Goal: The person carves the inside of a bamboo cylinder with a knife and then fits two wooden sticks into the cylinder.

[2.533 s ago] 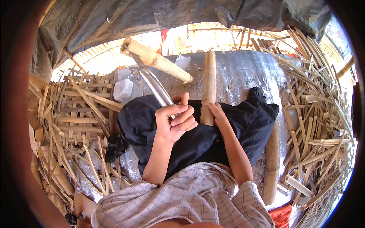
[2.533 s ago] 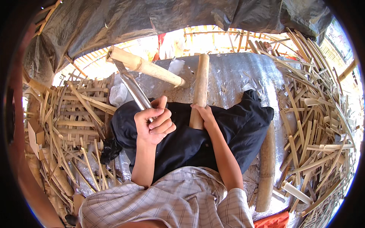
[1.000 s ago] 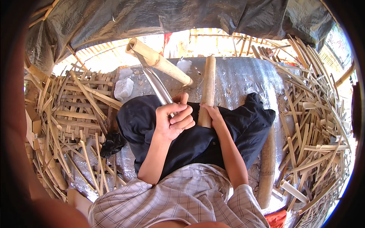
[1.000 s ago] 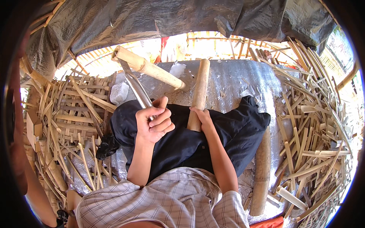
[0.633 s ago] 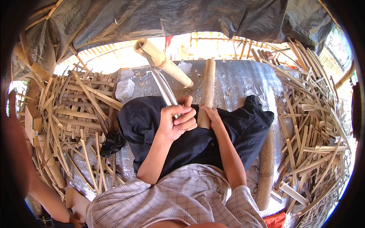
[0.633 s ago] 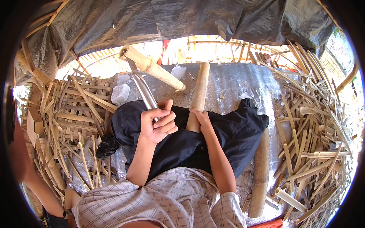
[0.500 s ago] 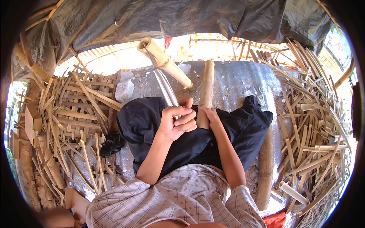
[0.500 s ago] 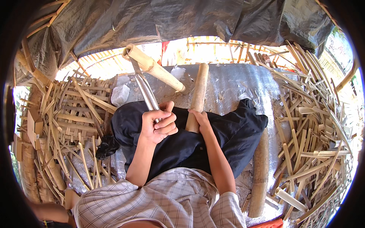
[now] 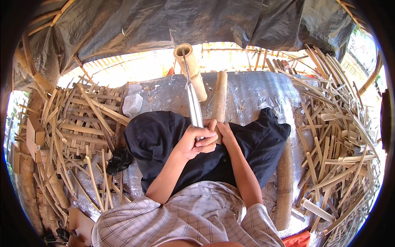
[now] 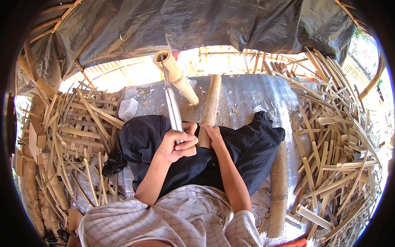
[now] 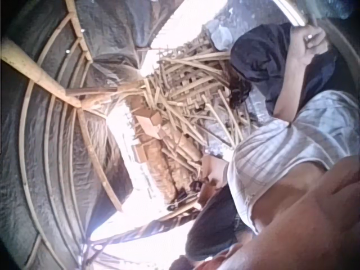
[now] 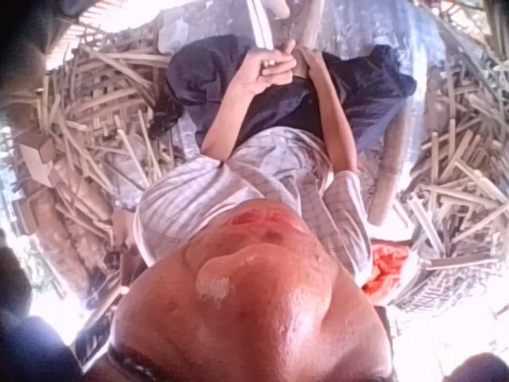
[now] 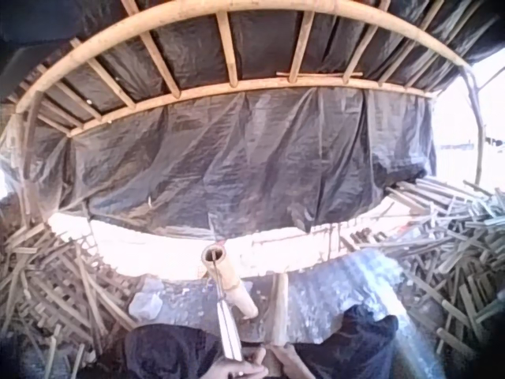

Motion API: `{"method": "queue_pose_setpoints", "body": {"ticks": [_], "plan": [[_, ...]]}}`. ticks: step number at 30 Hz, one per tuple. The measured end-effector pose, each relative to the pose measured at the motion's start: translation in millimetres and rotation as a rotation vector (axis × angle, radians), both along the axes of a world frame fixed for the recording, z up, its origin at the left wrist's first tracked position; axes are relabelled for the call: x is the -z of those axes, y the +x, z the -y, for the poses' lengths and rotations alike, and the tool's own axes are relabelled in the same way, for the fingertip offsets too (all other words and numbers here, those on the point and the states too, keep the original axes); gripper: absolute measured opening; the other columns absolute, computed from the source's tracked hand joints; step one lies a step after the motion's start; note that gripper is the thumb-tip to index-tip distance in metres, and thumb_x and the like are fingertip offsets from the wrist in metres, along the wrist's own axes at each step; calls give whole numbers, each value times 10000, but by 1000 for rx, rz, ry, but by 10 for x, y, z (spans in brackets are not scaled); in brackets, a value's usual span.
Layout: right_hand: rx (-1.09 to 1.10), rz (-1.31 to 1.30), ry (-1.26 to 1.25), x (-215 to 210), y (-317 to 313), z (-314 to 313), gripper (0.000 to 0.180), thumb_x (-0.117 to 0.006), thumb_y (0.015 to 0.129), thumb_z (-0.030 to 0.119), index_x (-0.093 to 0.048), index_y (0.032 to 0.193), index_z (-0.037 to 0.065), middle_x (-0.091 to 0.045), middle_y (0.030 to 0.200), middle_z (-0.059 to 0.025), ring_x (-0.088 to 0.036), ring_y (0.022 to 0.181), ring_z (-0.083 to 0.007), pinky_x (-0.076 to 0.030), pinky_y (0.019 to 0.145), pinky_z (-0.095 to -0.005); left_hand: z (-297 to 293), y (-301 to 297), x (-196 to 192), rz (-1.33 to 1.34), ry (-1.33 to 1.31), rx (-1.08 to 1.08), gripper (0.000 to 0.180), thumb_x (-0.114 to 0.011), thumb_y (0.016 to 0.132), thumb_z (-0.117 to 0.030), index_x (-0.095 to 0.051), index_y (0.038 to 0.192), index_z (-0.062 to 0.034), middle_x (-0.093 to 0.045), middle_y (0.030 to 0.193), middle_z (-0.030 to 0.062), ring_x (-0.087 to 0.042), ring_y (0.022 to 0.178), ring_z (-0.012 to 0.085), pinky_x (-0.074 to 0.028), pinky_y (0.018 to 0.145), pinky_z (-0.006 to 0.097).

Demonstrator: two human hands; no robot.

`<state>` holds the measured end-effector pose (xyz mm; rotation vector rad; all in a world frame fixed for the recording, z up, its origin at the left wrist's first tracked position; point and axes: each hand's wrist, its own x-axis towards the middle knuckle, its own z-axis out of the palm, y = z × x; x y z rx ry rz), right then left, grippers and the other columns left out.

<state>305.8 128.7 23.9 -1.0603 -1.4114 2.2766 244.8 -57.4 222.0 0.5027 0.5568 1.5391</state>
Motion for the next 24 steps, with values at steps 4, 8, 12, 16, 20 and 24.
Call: {"method": "queue_pose_setpoints", "body": {"ticks": [4,8,12,16,20,24], "plan": [[6,37,23,36,6,-32,696,-832,773,357,-593,1194,-142,-689,1008,-170,-696,831,-253,-557,681,-378,-32,40,24,-17,-7,14,231,-536,954,-40,-418,760,-86,-342,502,-34,-220,349,37,-183,371,228],[-4,-30,39,-97,34,58,692,-827,780,359,-596,1199,-142,-692,1016,-172,-698,837,-246,-557,680,-367,-18,42,24,-40,-44,-3,238,-542,954,-32,-415,761,-87,-336,504,-36,-214,352,34,-175,368,226],[-73,-117,48,-12,62,-21,684,-824,785,361,-602,1195,-139,-696,1018,-173,-701,834,-244,-558,683,-361,-37,75,3,-56,-50,0,252,-548,952,-22,-411,752,-91,-339,504,-37,-213,351,32,-171,366,223],[-75,-96,32,42,41,-49,720,-827,780,374,-586,1214,-147,-694,1040,-185,-704,855,-254,-563,701,-363,-49,91,-8,-59,-49,13,264,-550,955,-19,-409,744,-93,-346,502,-35,-215,348,32,-169,364,220],[-36,-71,78,51,27,-1,772,-834,769,390,-561,1239,-159,-690,1055,-193,-703,883,-264,-565,720,-370,-41,79,-3,-56,-47,15,268,-555,956,-16,-410,744,-92,-348,499,-34,-216,347,32,-170,360,219],[-15,-15,114,71,17,-13,783,-834,768,395,-555,1245,-159,-689,1051,-190,-700,886,-261,-564,721,-371,-45,76,-2,-45,-36,15,266,-561,955,-15,-413,747,-89,-349,499,-35,-216,347,33,-173,357,218]]}}
